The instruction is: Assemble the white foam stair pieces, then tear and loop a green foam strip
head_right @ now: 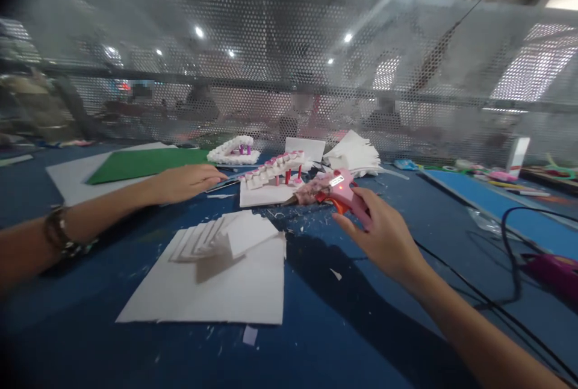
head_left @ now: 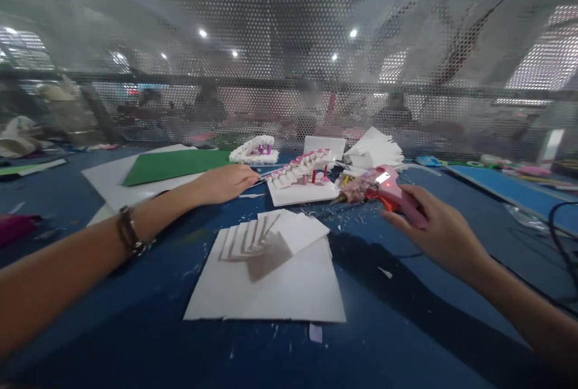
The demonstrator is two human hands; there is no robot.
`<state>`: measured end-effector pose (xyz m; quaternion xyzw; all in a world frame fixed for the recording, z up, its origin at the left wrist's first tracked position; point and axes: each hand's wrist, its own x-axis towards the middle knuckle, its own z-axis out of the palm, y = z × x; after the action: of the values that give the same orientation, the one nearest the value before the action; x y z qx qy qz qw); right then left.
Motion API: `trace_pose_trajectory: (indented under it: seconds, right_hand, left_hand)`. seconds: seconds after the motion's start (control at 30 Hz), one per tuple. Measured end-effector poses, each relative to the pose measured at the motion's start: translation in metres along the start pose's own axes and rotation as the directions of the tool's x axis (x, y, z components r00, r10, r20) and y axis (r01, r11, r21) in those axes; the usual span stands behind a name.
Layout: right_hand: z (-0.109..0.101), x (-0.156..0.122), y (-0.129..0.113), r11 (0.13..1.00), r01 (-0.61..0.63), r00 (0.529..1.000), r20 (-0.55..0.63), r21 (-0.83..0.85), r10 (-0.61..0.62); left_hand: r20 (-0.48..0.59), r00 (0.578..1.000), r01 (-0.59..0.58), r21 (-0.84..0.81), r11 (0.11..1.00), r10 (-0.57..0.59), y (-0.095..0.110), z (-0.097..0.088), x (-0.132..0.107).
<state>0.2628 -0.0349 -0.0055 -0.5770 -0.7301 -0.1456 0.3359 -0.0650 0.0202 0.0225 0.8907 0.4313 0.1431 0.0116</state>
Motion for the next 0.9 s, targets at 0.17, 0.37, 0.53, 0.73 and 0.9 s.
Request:
trace_pose_trajectory:
  seconds: [0.17, 0.37, 0.53, 0.73, 0.9]
  right_hand:
    - [-0.002, -0.003, -0.004, 0.996, 0.083, 0.996, -0.016, 0.035, -0.082]
    - [-0.007, -0.01, -0.017, 0.973, 0.226, 0.973, -0.041, -0.044, -0.227]
    - [-0.006, -0.015, -0.022, 0.96, 0.269, 0.962, -0.023, -0.078, -0.271]
    - [-0.003, -0.018, -0.021, 0.962, 0.258, 0.966, 0.008, -0.09, -0.259]
    - [-0.001, -0.019, -0.021, 0.949, 0.306, 0.952, 0.017, -0.072, -0.306]
  left_hand:
    - [0.304, 0.933, -0.131, -0.217, 0.967, 0.195, 0.019, -0.003, 0.003]
    - [0.323, 0.903, -0.119, -0.445, 0.887, 0.283, 0.028, 0.018, 0.005]
    - [0.228, 0.913, -0.18, -0.521, 0.834, 0.339, 0.032, 0.032, 0.0]
    - [0.177, 0.923, -0.213, -0.508, 0.835, 0.343, 0.032, 0.035, 0.0]
    - [0.186, 0.936, -0.18, -0.479, 0.859, 0.3, 0.031, 0.036, 0.0]
